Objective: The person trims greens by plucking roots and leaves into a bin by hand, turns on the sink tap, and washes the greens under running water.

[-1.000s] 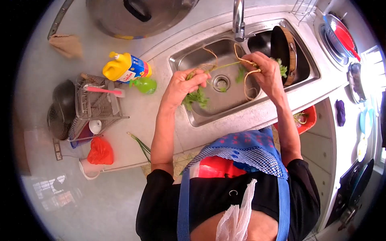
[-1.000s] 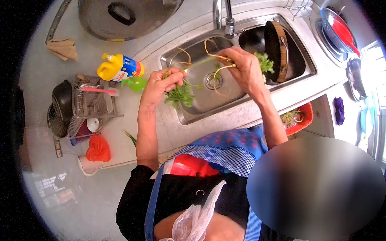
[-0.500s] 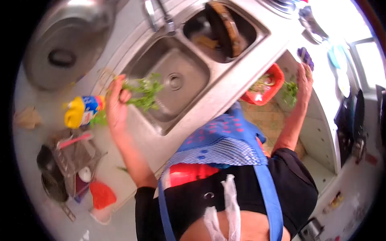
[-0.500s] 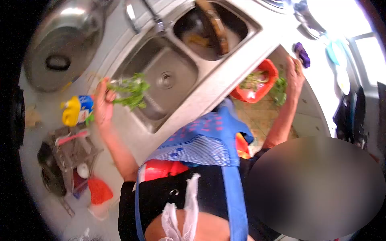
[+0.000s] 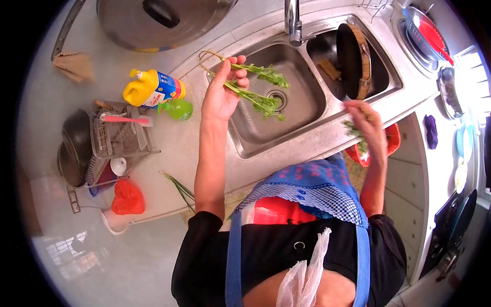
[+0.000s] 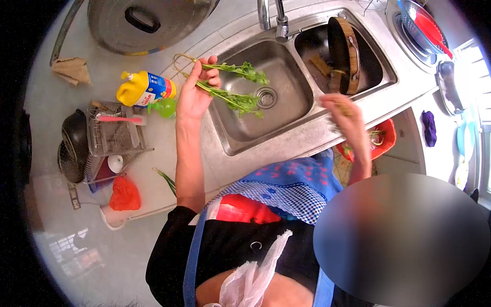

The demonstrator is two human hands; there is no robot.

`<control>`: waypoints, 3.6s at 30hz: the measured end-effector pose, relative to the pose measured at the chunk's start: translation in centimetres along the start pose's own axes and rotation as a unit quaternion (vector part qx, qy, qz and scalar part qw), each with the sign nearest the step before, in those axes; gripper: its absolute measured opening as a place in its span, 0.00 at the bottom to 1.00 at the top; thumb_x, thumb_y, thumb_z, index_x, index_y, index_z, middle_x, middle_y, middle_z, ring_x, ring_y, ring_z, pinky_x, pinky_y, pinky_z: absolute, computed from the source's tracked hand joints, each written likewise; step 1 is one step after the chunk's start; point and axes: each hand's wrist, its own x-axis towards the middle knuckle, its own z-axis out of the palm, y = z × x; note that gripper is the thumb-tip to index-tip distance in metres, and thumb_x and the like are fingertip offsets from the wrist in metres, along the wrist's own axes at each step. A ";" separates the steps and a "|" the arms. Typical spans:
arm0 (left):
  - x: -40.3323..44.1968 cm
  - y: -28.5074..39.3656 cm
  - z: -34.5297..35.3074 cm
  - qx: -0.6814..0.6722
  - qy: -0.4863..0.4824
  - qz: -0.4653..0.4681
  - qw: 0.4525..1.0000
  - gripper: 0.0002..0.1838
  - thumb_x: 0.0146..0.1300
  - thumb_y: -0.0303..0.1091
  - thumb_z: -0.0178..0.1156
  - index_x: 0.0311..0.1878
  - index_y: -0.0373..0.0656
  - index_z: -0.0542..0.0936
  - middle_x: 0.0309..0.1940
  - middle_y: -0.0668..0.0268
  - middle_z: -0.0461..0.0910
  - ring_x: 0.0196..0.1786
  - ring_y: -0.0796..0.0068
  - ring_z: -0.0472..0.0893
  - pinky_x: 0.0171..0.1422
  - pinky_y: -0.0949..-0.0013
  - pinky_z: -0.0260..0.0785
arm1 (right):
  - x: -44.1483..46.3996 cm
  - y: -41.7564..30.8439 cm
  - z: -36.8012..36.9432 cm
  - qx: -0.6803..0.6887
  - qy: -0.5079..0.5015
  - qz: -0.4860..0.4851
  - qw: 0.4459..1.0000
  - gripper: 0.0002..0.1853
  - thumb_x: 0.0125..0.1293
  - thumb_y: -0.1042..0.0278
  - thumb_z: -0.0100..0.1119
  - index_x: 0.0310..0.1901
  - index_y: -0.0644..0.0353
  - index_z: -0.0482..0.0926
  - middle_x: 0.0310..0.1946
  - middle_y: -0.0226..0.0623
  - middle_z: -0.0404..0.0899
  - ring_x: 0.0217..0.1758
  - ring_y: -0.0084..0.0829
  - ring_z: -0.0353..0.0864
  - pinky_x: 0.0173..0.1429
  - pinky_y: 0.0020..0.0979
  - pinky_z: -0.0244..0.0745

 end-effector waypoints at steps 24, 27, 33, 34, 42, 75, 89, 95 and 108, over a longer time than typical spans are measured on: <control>-2.5 -2.2 -2.4 0.185 0.009 0.002 0.983 0.09 0.61 0.34 0.54 0.41 0.41 0.75 0.37 0.71 0.75 0.37 0.80 0.73 0.47 0.72 0.65 | 5.8 -1.4 10.3 0.326 -0.214 0.039 0.920 0.07 0.62 0.63 0.54 0.38 0.55 0.75 0.25 0.19 0.74 0.20 0.10 0.60 0.24 0.14 0.53; -2.6 -1.3 -4.1 0.371 0.116 0.035 0.921 0.09 0.62 0.35 0.53 0.40 0.42 0.76 0.33 0.71 0.75 0.35 0.81 0.71 0.44 0.74 0.64 | 5.9 -1.2 9.9 0.315 -0.199 0.028 0.928 0.07 0.62 0.63 0.55 0.38 0.54 0.76 0.25 0.20 0.75 0.20 0.10 0.60 0.24 0.14 0.53; -2.8 -1.0 -4.0 0.474 0.099 0.153 0.862 0.09 0.63 0.35 0.50 0.39 0.41 0.76 0.32 0.69 0.74 0.32 0.82 0.67 0.37 0.76 0.58 | 5.5 -2.0 9.7 0.222 -0.190 0.012 0.956 0.08 0.60 0.65 0.58 0.39 0.56 0.76 0.27 0.22 0.77 0.25 0.10 0.68 0.28 0.15 0.60; -2.8 -1.3 -3.6 0.474 0.102 0.154 0.861 0.09 0.63 0.35 0.50 0.39 0.41 0.76 0.32 0.69 0.74 0.32 0.82 0.67 0.37 0.76 0.58 | 5.4 -2.1 10.0 0.221 -0.193 0.012 0.956 0.08 0.60 0.65 0.58 0.39 0.56 0.76 0.27 0.22 0.77 0.25 0.10 0.68 0.28 0.15 0.60; -2.7 -2.0 -0.3 0.152 0.005 0.017 0.988 0.11 0.64 0.35 0.53 0.46 0.39 0.74 0.32 0.71 0.73 0.26 0.86 0.64 0.31 0.81 0.55 | 5.5 -1.2 11.5 0.201 -0.195 -0.012 0.960 0.10 0.59 0.65 0.60 0.41 0.58 0.76 0.28 0.23 0.79 0.23 0.09 0.63 0.26 0.16 0.56; -3.9 3.9 1.1 0.243 0.046 0.112 0.963 0.08 0.60 0.32 0.58 0.41 0.42 0.78 0.24 0.78 0.69 0.22 0.90 0.59 0.27 0.84 0.50 | 7.2 -1.0 9.1 0.215 -0.305 0.020 0.927 0.16 0.63 0.65 0.55 0.51 0.61 0.74 0.29 0.27 0.78 0.22 0.12 0.58 0.25 0.15 0.54; -3.5 3.1 3.7 0.265 0.089 0.168 0.945 0.07 0.54 0.29 0.64 0.33 0.43 0.75 0.21 0.76 0.67 0.21 0.88 0.61 0.25 0.83 0.50 | 6.6 -2.7 11.1 0.191 -0.238 -0.056 0.951 0.11 0.64 0.66 0.54 0.46 0.59 0.76 0.27 0.20 0.71 0.24 0.11 0.59 0.27 0.14 0.55; -3.3 2.8 4.4 0.266 0.101 0.180 0.942 0.08 0.53 0.28 0.65 0.32 0.43 0.74 0.20 0.76 0.67 0.20 0.88 0.62 0.24 0.82 0.51 | 5.5 -4.1 13.2 0.180 -0.250 -0.087 0.948 0.14 0.57 0.68 0.62 0.45 0.59 0.76 0.30 0.20 0.73 0.30 0.11 0.65 0.34 0.16 0.60; -3.7 3.5 3.0 0.291 0.127 0.183 0.930 0.09 0.53 0.31 0.65 0.32 0.41 0.74 0.20 0.74 0.68 0.20 0.87 0.62 0.24 0.82 0.50 | 6.2 -3.8 12.2 0.228 -0.327 -0.021 0.917 0.12 0.63 0.68 0.54 0.47 0.60 0.75 0.32 0.27 0.77 0.23 0.11 0.60 0.27 0.14 0.54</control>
